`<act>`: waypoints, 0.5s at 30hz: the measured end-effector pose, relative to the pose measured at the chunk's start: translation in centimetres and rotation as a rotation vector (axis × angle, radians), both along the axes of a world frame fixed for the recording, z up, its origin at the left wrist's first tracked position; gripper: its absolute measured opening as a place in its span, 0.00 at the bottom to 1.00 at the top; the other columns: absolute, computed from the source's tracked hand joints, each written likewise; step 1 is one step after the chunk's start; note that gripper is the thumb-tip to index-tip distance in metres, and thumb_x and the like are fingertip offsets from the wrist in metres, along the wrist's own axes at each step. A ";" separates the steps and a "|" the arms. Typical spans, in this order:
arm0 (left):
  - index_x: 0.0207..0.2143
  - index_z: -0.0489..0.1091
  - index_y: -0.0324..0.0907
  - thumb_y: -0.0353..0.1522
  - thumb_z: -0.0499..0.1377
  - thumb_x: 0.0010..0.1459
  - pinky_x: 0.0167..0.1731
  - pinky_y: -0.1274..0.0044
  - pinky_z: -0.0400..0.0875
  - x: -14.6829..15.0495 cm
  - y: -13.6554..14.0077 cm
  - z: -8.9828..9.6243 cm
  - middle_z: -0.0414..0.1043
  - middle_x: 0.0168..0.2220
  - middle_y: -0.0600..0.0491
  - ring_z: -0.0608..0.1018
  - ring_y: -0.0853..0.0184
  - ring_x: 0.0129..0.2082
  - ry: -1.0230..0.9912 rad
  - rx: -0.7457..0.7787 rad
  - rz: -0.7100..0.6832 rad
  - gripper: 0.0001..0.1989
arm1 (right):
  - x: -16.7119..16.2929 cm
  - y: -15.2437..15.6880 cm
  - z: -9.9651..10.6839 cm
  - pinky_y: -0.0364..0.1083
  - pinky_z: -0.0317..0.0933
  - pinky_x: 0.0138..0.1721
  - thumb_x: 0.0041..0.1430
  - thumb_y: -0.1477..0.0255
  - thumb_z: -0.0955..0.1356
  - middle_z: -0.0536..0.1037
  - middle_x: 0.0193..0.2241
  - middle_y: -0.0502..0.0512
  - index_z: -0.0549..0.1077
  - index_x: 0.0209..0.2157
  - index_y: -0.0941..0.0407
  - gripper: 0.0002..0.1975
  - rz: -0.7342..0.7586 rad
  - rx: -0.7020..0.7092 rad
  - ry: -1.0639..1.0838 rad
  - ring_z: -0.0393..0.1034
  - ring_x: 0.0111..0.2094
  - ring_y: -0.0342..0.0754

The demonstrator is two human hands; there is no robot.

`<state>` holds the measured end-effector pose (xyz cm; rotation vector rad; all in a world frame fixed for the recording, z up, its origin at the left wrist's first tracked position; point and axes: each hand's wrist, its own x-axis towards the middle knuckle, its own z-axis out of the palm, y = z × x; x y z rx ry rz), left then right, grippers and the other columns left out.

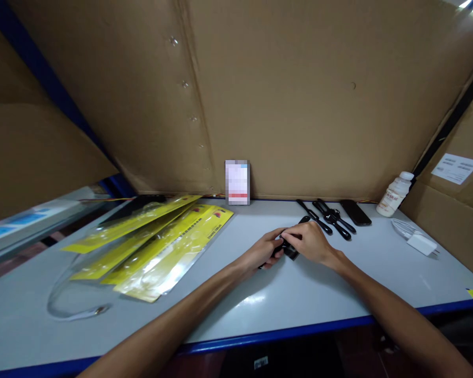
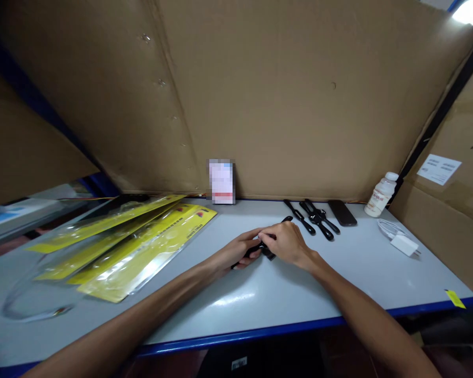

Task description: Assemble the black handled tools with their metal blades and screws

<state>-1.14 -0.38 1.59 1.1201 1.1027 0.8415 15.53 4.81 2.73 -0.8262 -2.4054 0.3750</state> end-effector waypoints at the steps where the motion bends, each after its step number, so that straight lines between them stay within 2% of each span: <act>1: 0.56 0.63 0.45 0.32 0.49 0.64 0.12 0.86 0.42 0.0 0.0 0.0 0.55 0.20 0.62 0.53 0.77 0.13 0.003 0.000 0.000 0.19 | 0.0 0.0 0.0 0.41 0.51 0.29 0.65 0.74 0.65 0.79 0.25 0.49 0.81 0.30 0.55 0.14 -0.007 0.012 0.007 0.66 0.25 0.41; 7: 0.59 0.61 0.44 0.31 0.49 0.64 0.12 0.85 0.43 0.1 0.0 0.2 0.54 0.20 0.63 0.53 0.76 0.13 0.018 -0.028 0.022 0.21 | 0.4 0.7 0.0 0.43 0.49 0.27 0.62 0.73 0.67 0.78 0.23 0.52 0.81 0.29 0.56 0.12 -0.162 0.079 -0.041 0.65 0.23 0.42; 11: 0.58 0.62 0.44 0.33 0.50 0.64 0.12 0.86 0.43 0.2 -0.1 0.5 0.53 0.19 0.63 0.53 0.77 0.13 0.027 -0.026 0.026 0.20 | 0.1 0.3 -0.1 0.42 0.48 0.26 0.61 0.75 0.67 0.74 0.18 0.47 0.80 0.25 0.56 0.13 -0.066 0.006 -0.038 0.60 0.20 0.40; 15: 0.58 0.63 0.44 0.33 0.50 0.64 0.12 0.85 0.44 0.2 -0.1 0.5 0.54 0.19 0.63 0.53 0.77 0.13 0.051 -0.008 0.007 0.20 | 0.0 0.0 0.2 0.42 0.49 0.27 0.63 0.75 0.65 0.77 0.21 0.47 0.82 0.29 0.55 0.14 -0.030 -0.006 -0.006 0.62 0.22 0.40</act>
